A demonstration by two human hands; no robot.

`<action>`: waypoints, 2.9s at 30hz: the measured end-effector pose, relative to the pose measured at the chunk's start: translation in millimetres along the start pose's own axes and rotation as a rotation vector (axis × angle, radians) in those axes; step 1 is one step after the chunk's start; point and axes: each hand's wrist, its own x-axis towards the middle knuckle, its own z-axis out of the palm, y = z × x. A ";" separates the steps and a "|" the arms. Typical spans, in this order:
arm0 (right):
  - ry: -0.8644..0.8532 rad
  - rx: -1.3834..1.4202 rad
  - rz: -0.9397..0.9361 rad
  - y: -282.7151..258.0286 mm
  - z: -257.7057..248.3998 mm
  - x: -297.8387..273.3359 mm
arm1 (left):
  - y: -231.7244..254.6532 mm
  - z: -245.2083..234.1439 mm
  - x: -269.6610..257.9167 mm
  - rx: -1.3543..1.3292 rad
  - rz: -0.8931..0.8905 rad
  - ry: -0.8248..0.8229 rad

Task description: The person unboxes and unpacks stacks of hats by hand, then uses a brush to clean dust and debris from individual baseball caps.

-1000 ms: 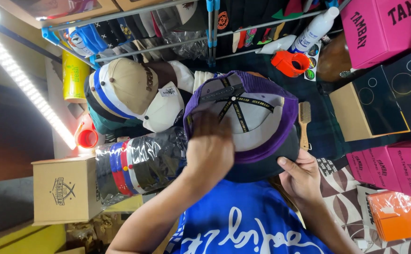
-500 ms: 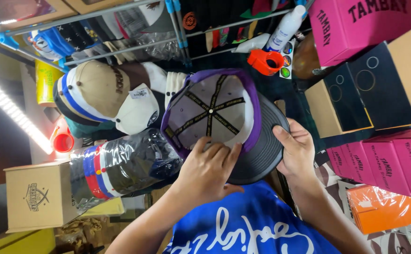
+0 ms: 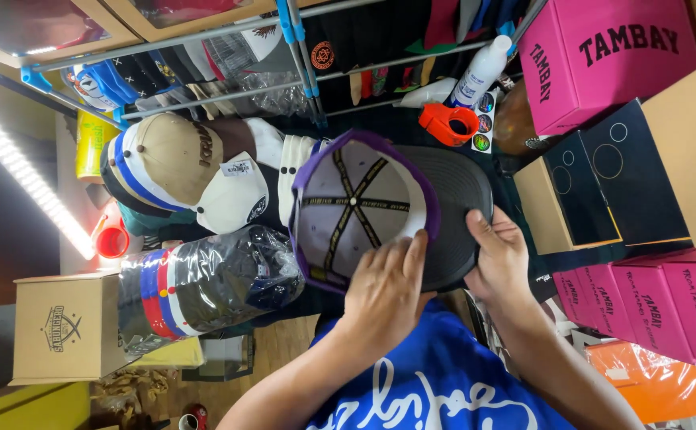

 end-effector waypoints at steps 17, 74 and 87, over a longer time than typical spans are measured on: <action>0.111 -0.215 0.199 -34.9 -13.7 50.3 | -88.7 -51.8 -4.2 -0.030 -0.308 0.378; -0.092 0.097 0.193 10.7 -43.4 36.1 | -129.5 1.7 17.5 -1.280 -0.383 -0.035; -0.110 0.118 0.207 22.6 -51.7 41.4 | -87.4 -6.3 21.7 -1.044 -0.663 0.057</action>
